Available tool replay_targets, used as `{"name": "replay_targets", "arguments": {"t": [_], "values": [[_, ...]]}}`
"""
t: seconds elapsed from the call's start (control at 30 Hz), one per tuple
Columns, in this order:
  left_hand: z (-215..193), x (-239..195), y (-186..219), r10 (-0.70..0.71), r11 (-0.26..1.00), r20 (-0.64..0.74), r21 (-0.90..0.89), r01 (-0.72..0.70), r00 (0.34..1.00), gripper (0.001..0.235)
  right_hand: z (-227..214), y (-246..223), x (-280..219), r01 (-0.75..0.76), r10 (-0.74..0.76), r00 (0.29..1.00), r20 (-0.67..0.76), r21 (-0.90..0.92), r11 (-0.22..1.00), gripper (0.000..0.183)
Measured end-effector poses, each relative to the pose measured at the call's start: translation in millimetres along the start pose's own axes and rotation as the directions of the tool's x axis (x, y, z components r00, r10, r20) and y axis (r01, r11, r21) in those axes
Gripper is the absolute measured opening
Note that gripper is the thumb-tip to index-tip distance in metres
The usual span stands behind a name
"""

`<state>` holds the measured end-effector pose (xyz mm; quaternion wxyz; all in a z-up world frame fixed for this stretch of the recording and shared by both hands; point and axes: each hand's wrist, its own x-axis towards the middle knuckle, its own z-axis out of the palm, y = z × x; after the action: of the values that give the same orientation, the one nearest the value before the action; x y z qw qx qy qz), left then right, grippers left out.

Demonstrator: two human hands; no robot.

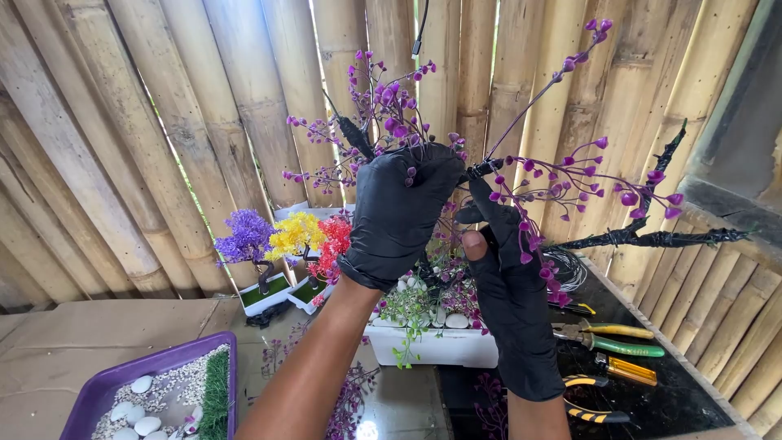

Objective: The person arranges purple artificial flowers onto a black wire tree structure in a white pot. They attach small flower branches to the main branches and adjust the placement of the flowers by hand.

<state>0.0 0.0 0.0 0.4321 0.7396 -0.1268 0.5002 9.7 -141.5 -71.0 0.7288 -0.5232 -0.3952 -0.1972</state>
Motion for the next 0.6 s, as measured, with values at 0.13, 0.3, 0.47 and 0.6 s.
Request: {"name": "replay_targets", "arguments": {"t": [0.13,0.3,0.47,0.6], "values": [[2,0,0,-0.003,1.000,-0.015,-0.003,0.003,1.000,0.013,1,-3,0,0.028,-0.028,1.000,-0.004,-0.044,0.999,0.047],[2,-2,10,0.017,0.999,-0.014,-0.039,-0.018,1.000,0.020,2,-6,2,0.078,-0.080,0.997,-0.009,-0.129,0.989,0.042],[7,-2,-2,0.117,0.993,-0.054,0.035,-0.116,0.992,0.026,3,-9,0,0.108,-0.112,0.994,-0.012,-0.195,0.975,0.038],[1,-6,29,0.230,0.969,-0.048,0.103,-0.224,0.972,0.034,3,-12,-1,0.144,-0.153,0.988,-0.013,-0.259,0.955,0.035]]}}
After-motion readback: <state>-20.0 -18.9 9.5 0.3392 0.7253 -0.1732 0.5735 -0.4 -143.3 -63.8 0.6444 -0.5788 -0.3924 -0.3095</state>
